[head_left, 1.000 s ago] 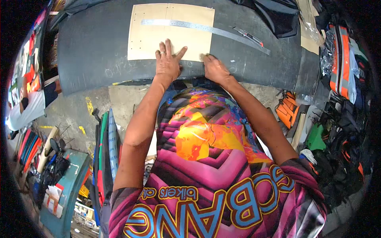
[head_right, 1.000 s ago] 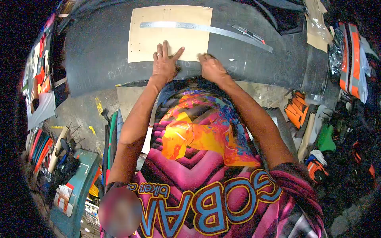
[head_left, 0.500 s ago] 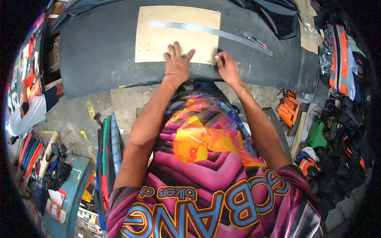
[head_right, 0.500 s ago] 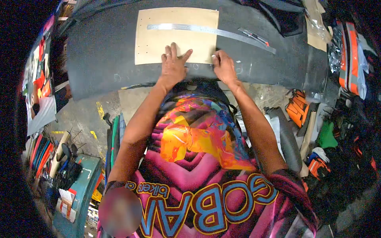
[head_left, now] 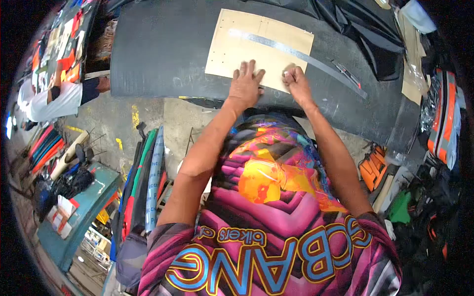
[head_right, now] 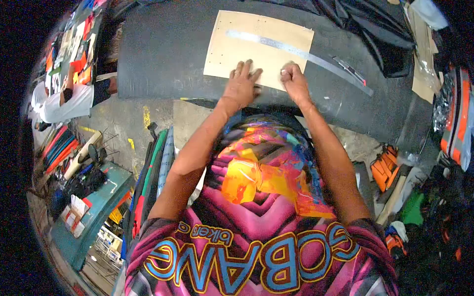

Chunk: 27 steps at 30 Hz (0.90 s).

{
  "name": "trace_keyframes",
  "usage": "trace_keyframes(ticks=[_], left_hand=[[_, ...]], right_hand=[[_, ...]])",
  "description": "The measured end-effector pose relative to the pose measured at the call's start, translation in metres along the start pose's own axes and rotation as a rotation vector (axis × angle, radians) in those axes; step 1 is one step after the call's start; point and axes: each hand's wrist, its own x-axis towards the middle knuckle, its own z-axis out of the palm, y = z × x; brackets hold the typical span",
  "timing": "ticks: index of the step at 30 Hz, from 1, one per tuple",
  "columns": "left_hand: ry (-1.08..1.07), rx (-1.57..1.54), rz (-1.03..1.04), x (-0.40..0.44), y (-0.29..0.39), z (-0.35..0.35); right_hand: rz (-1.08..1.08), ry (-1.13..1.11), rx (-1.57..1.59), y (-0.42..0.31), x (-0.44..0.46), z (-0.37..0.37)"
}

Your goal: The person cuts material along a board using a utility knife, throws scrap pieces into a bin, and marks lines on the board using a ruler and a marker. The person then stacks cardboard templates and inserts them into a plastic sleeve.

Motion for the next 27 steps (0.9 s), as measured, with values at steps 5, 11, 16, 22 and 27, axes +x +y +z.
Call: trace_keyframes(ticks=[5, 11, 16, 22, 27], left_hand=[[0.13, -0.029, -0.103, -0.036, -0.048, -0.005], [0.039, -0.008, -0.164, -0.062, -0.064, -0.021], [-0.025, 0.032, -0.149, -0.057, -0.041, -0.014], [-0.031, 0.038, -0.077, -0.043, -0.011, -0.011], [-0.024, 0.023, -0.069, -0.035, 0.0, -0.006]], right_hand=[[-0.007, -0.029, 0.103, -0.01, -0.016, -0.004], [-0.057, -0.072, 0.17, 0.007, -0.011, -0.011], [-0.242, -0.025, -0.171, -0.018, -0.027, -0.021], [-0.518, -0.1, -0.327, -0.034, -0.03, -0.002], [-0.482, -0.045, -0.394, -0.027, -0.036, -0.007]])
